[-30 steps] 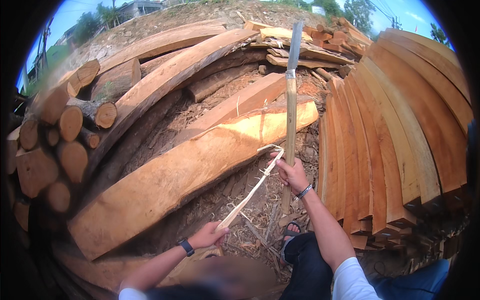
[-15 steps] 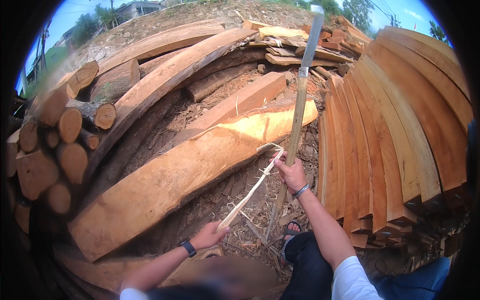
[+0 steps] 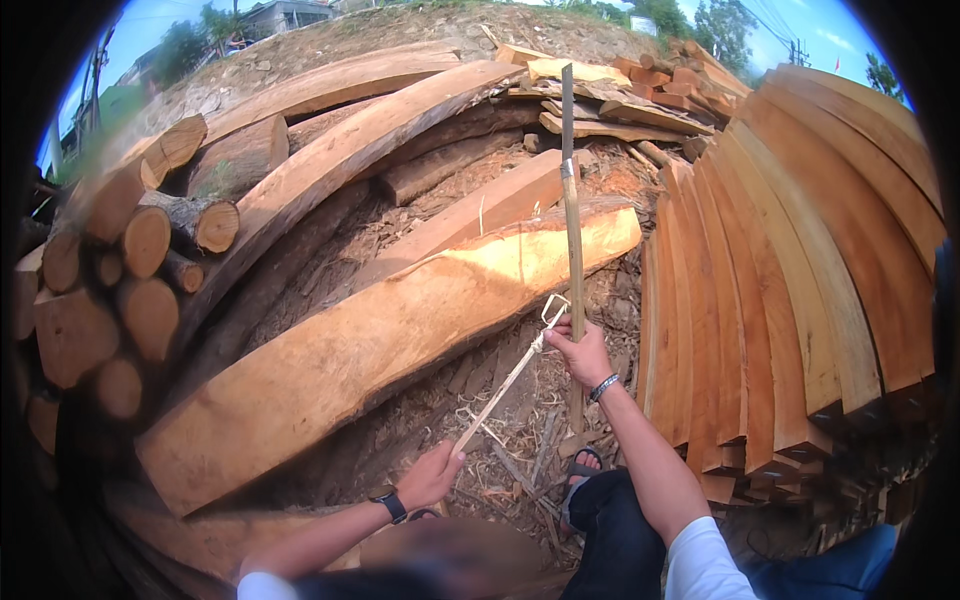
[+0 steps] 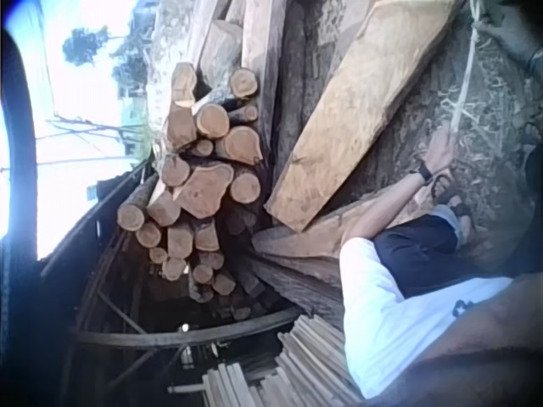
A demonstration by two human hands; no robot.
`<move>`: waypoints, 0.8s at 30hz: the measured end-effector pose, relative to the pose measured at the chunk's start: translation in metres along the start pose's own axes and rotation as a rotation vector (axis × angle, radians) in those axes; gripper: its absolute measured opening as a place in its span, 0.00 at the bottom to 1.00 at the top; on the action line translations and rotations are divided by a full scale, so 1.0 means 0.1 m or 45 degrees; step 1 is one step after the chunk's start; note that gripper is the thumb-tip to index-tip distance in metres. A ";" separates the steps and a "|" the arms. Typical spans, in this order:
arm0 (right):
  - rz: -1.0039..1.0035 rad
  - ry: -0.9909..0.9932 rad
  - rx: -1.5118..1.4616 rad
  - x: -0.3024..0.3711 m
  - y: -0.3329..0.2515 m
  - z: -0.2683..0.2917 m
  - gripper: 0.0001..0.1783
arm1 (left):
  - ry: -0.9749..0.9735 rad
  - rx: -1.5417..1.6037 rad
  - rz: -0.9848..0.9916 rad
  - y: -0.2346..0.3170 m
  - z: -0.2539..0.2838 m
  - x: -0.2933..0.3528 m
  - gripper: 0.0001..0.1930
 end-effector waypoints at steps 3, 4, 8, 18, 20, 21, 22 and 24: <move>-0.016 -0.005 -0.036 0.00 -0.03 0.00 0.14 | 0.031 -0.023 -0.131 0.02 -0.02 0.02 0.17; 0.009 -0.011 -0.074 0.00 -0.03 -0.01 0.14 | -0.001 -0.039 -0.107 0.01 -0.04 0.01 0.17; 0.003 0.004 -0.098 0.01 -0.01 -0.04 0.12 | -0.069 -0.033 -0.038 -0.04 -0.08 0.01 0.17; 0.086 0.190 0.394 -0.03 0.01 0.15 0.17 | 0.055 0.228 0.124 -0.24 -0.06 -0.02 0.20; -0.003 0.116 0.438 -0.04 0.00 0.19 0.23 | 0.127 0.308 0.241 -0.39 0.06 -0.04 0.21; 0.050 0.134 0.580 -0.01 -0.07 0.21 0.25 | 0.164 0.350 0.290 -0.44 0.13 -0.08 0.22; 0.134 0.118 0.733 0.03 -0.10 0.24 0.25 | 0.197 0.363 0.279 -0.46 0.17 -0.11 0.22; 0.317 0.075 1.013 0.10 -0.13 0.18 0.25 | 0.279 0.373 0.269 -0.56 0.31 -0.14 0.22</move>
Point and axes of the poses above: each hand's wrist, its own x-axis away from the middle knuckle, its own z-axis out of the back of the hand, y = z × x, the point moved 8 cm from there along -x, towards the middle knuckle, and after that the axes turned 1 degree about -x, right-handed, at the moved point
